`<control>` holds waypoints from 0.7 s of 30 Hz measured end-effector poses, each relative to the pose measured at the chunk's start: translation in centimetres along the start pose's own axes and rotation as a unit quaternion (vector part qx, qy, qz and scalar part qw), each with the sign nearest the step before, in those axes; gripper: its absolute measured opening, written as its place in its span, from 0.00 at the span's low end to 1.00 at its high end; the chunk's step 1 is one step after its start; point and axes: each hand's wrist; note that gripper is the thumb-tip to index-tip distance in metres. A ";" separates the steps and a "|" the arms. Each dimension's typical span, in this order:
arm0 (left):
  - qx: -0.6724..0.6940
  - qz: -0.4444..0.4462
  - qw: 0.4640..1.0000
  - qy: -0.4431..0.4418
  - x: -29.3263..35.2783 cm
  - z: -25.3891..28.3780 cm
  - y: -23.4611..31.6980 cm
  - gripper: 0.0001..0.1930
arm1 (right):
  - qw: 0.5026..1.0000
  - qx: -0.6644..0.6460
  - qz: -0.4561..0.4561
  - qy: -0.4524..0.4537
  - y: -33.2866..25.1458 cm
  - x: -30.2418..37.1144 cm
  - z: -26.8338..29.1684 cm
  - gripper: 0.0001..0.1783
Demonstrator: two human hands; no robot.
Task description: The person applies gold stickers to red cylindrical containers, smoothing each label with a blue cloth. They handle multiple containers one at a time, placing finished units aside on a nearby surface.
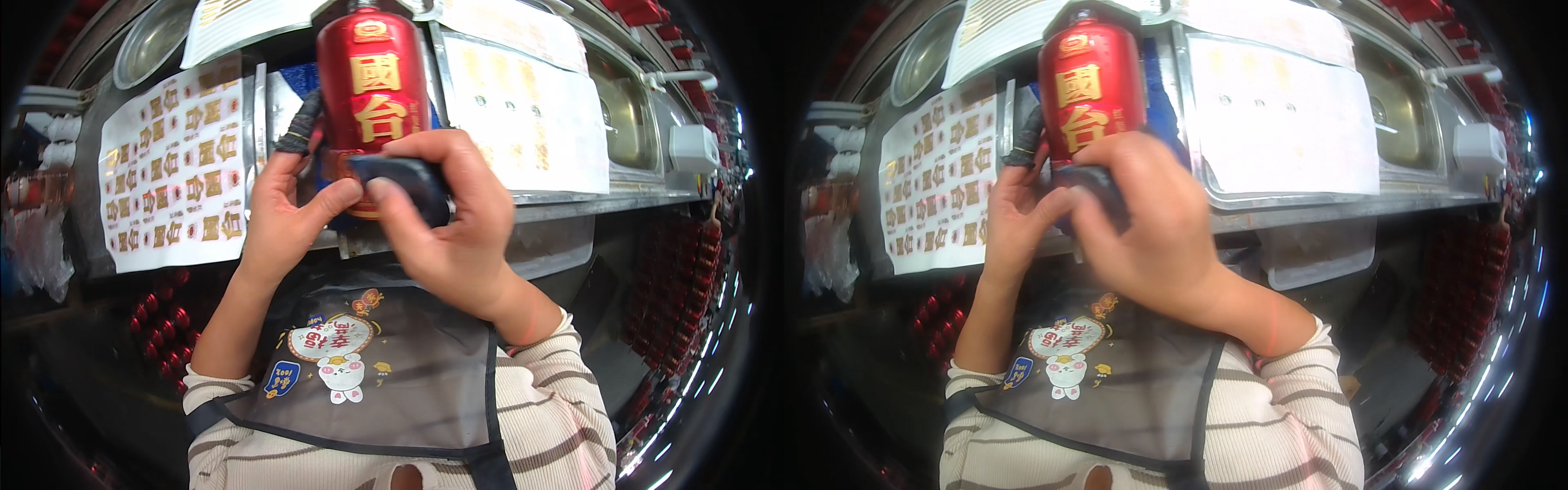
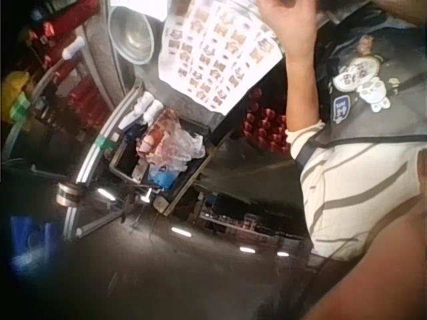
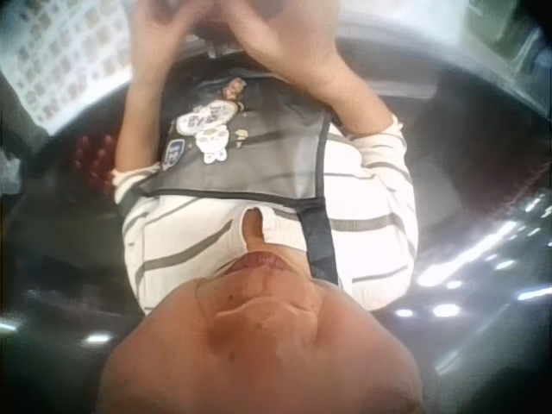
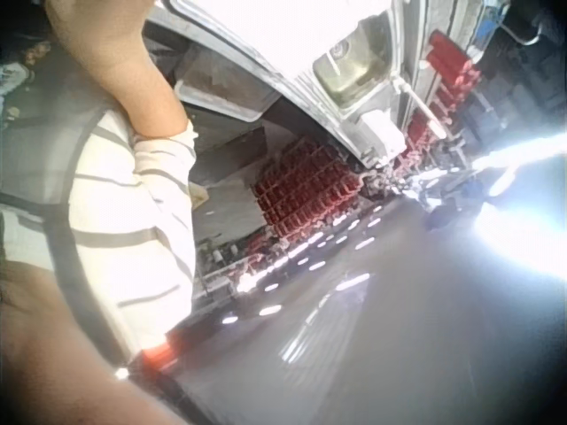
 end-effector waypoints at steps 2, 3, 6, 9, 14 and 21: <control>-0.049 -0.018 0.999 -0.003 0.3 0.0 0.0 0.36 | 0.993 -0.020 -0.108 0.030 0.6 0.4 1.3 0.13; -0.054 -0.023 0.998 0.005 0.4 -0.1 -0.2 0.36 | 0.979 -0.062 -0.188 0.043 0.8 0.5 2.2 0.12; -0.064 -0.025 0.998 -0.001 0.4 0.2 -0.5 0.37 | 0.967 -0.086 -0.225 0.086 4.7 0.7 4.0 0.12; -0.051 -0.023 0.998 -0.008 0.2 0.2 -0.7 0.36 | 0.981 -0.157 -0.107 0.036 2.1 1.4 1.9 0.13; -0.098 -0.034 0.995 -0.015 0.2 0.3 -0.3 0.35 | 0.947 -0.153 -0.272 0.083 4.6 1.6 3.5 0.15; -0.116 -0.049 0.992 -0.015 0.1 0.2 -0.6 0.32 | 0.984 -0.075 -0.110 0.119 3.7 2.2 2.8 0.13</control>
Point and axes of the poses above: each hand's wrist, its own x-axis away from the middle knuckle, its own z-axis out of the back of the hand, y = z × x, and after that the axes turned 11 degrees about -z, right-handed
